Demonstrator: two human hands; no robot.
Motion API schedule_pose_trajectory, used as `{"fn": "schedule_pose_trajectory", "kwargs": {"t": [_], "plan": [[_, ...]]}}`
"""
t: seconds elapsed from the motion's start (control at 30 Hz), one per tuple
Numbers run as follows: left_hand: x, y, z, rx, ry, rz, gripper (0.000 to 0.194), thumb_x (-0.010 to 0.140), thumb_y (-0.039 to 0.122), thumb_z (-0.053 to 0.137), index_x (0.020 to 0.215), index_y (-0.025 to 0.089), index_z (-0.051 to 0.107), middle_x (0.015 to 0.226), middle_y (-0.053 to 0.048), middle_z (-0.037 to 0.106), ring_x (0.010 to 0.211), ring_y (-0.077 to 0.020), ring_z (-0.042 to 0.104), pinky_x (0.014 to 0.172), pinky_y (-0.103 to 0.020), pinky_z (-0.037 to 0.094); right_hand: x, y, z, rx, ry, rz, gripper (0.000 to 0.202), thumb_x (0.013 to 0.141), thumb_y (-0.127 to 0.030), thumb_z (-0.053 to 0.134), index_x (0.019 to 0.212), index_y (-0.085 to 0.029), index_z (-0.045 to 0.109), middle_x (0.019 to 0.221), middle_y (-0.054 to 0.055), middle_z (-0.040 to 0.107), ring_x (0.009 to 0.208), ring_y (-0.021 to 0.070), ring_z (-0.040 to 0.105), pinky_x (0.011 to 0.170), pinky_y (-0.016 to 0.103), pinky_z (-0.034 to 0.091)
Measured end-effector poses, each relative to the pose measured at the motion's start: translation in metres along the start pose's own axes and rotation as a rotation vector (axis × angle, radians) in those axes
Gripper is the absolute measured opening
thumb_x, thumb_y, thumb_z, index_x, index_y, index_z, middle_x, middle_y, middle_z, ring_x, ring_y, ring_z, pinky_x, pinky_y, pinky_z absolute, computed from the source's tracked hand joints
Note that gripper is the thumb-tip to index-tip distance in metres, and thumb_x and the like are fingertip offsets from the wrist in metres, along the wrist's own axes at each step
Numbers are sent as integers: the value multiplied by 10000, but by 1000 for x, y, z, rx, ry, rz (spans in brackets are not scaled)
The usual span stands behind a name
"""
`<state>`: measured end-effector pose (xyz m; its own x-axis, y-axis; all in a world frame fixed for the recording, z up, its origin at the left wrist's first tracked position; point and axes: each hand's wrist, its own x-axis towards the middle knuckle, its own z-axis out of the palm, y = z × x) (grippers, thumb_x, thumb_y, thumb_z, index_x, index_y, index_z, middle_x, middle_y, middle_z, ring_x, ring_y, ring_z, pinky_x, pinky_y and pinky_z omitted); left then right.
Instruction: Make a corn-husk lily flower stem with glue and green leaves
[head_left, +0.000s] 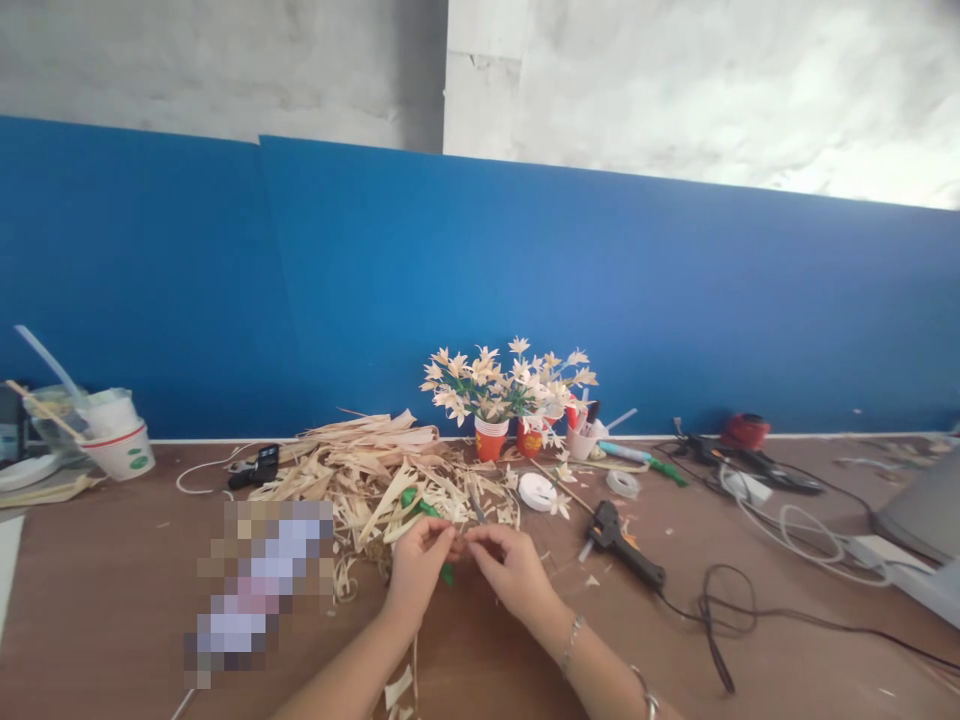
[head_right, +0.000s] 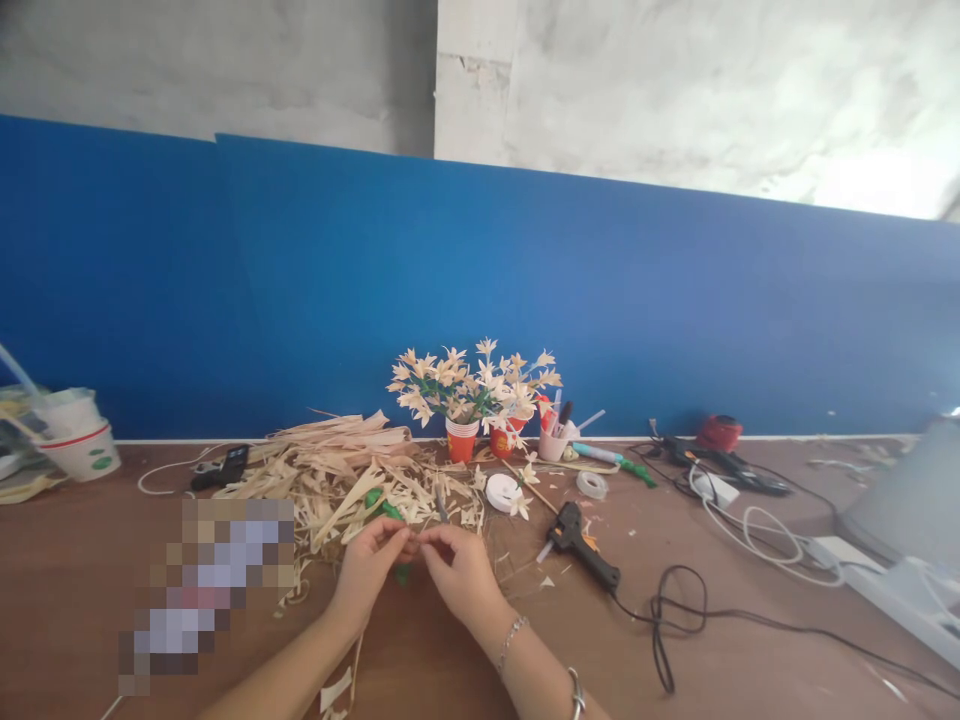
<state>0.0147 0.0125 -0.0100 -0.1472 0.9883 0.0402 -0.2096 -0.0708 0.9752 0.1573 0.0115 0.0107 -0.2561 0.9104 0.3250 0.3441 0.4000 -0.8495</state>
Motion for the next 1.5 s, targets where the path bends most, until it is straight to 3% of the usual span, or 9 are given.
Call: {"fn": "schedule_pose_trajectory", "kwargs": {"t": [0.13, 0.37, 0.57, 0.87, 1.5], "plan": [[0, 0, 0, -9, -8, -18, 164, 613, 306, 652, 653, 160, 591, 571, 3, 643, 580, -177, 634, 556, -281, 508, -2, -8, -3, -163, 104, -183, 175, 793, -210, 498, 779, -186, 670, 733, 54, 622, 697, 166, 562, 633, 267, 443], [-3, 2, 2, 12, -28, -7, 167, 619, 301, 652, 645, 150, 586, 554, 5, 633, 550, -161, 610, 543, -271, 499, -2, -4, -1, -215, 171, -255, 122, 799, -164, 492, 735, -185, 595, 694, 27, 605, 643, 145, 543, 608, 246, 424], [-5, 1, 3, 45, -70, 29, 153, 639, 289, 642, 643, 147, 584, 571, -3, 629, 550, -158, 592, 546, -279, 498, 1, -1, 0, -293, 205, -393, 109, 799, -124, 495, 743, -192, 559, 732, 34, 580, 723, 163, 526, 659, 270, 420], [-4, -5, 2, 80, -102, 58, 131, 663, 272, 623, 656, 149, 578, 584, -5, 616, 562, -164, 595, 545, -285, 496, 1, 0, -1, -459, 173, -408, 99, 800, -115, 498, 756, -189, 545, 740, 35, 565, 723, 173, 494, 661, 290, 397], [-3, -11, 0, 174, -129, 113, 134, 700, 284, 594, 690, 150, 596, 619, -19, 623, 581, -164, 595, 563, -274, 489, 1, -1, 0, -537, 185, -411, 107, 795, -110, 497, 729, -190, 524, 714, 28, 549, 703, 169, 480, 646, 280, 376]]}}
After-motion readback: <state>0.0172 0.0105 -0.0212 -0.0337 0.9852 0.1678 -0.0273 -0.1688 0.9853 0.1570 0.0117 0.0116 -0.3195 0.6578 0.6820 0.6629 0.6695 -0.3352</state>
